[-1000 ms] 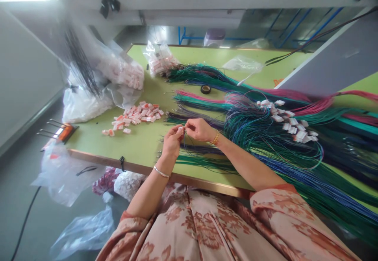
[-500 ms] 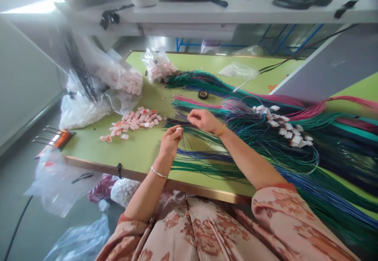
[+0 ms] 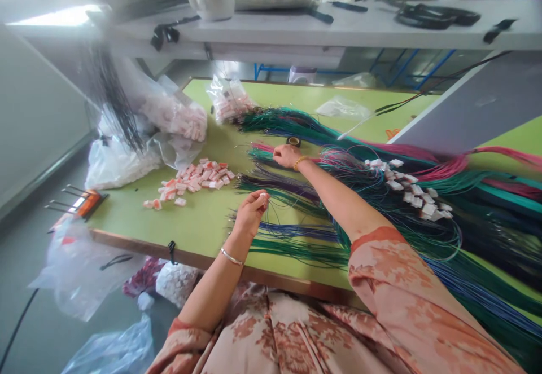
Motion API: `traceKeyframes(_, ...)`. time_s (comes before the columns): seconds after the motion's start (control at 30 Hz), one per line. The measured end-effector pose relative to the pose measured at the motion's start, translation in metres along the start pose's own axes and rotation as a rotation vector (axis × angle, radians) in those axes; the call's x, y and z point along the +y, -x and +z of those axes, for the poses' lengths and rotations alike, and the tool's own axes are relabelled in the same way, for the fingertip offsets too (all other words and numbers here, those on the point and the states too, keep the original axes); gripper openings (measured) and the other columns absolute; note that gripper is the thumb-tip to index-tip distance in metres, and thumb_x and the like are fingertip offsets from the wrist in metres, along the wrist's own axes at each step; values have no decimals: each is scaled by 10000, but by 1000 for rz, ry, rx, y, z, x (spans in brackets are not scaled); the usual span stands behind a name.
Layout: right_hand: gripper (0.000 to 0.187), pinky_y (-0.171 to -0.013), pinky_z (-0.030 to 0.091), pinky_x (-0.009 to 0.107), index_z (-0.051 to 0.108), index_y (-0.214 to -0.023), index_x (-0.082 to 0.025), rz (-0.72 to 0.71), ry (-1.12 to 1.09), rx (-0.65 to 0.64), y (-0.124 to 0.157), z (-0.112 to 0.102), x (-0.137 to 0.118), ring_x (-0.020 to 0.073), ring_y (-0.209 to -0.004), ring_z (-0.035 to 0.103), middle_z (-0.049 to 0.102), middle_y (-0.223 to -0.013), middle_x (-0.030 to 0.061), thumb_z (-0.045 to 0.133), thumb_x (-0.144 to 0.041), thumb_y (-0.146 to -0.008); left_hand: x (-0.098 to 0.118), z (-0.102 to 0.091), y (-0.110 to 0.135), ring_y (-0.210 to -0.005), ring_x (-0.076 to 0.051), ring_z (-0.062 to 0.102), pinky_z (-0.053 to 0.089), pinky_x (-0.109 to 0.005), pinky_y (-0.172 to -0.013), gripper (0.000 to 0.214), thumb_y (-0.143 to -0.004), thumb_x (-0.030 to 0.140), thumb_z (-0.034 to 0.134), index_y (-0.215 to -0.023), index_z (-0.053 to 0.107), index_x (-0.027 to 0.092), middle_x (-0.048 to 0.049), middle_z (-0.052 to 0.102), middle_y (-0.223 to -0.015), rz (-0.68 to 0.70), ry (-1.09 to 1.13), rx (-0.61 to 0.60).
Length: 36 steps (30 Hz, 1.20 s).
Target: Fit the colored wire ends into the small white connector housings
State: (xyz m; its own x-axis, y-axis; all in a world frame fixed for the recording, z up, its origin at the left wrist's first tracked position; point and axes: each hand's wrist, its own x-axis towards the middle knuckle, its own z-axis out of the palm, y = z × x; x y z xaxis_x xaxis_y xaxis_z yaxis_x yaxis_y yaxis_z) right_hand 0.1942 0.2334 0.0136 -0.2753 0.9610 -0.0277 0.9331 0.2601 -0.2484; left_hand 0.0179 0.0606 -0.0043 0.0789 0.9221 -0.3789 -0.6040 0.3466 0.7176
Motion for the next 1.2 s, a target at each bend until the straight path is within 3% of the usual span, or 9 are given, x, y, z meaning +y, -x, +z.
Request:
traceKeyframes(0.3,235,-811,434,285,678,-1006,-181,-67,116,-99,-1,-1,-3,217,-954,625,695,-1094,109,490,-247,-882,0,0,1,-663,-67,554,415,-211,-643,291,-602,171,828,-852,689,116,-45,668,-791,-25,6,6)
traceKeyframes(0.53,266,-775,431,303,607,-1096,-146,-101,139,-24,3,-1,2,238,-921,631,679,-1105,151,459,-190,-880,2,0,2,-650,-60,548,413,-198,-625,296,-608,182,826,-856,682,112,-39,666,-780,-25,3,1)
traceKeyframes(0.7,215,-720,414,261,656,-979,-134,-70,-2,12,2,-7,2,193,-818,629,716,-923,106,500,-206,-851,1,1,3,-651,-56,558,414,-189,-626,299,-607,164,826,-859,677,101,-45,665,-778,-31,19,7)
traceKeyframes(0.87,219,-713,417,209,700,-930,-135,-97,-155,28,-10,-10,-3,142,-810,624,726,-916,63,546,-222,-801,1,0,2,-653,-60,561,413,-194,-623,299,-621,174,826,-867,671,106,-45,663,-778,-26,8,-1)
traceKeyframes(1.07,256,-639,409,222,749,-811,-123,175,-78,-41,-17,-33,4,161,-733,622,705,-765,49,612,-329,-744,0,-1,2,-650,-59,558,416,-193,-619,293,-609,184,826,-849,673,119,-32,663,-769,-22,18,-2)
traceKeyframes(1.2,256,-624,414,209,755,-848,-123,134,-144,16,-14,-42,1,146,-721,617,711,-781,44,617,-311,-742,-1,-1,1,-655,-64,560,415,-195,-618,295,-599,188,829,-843,677,124,-28,665,-761,-30,23,4)
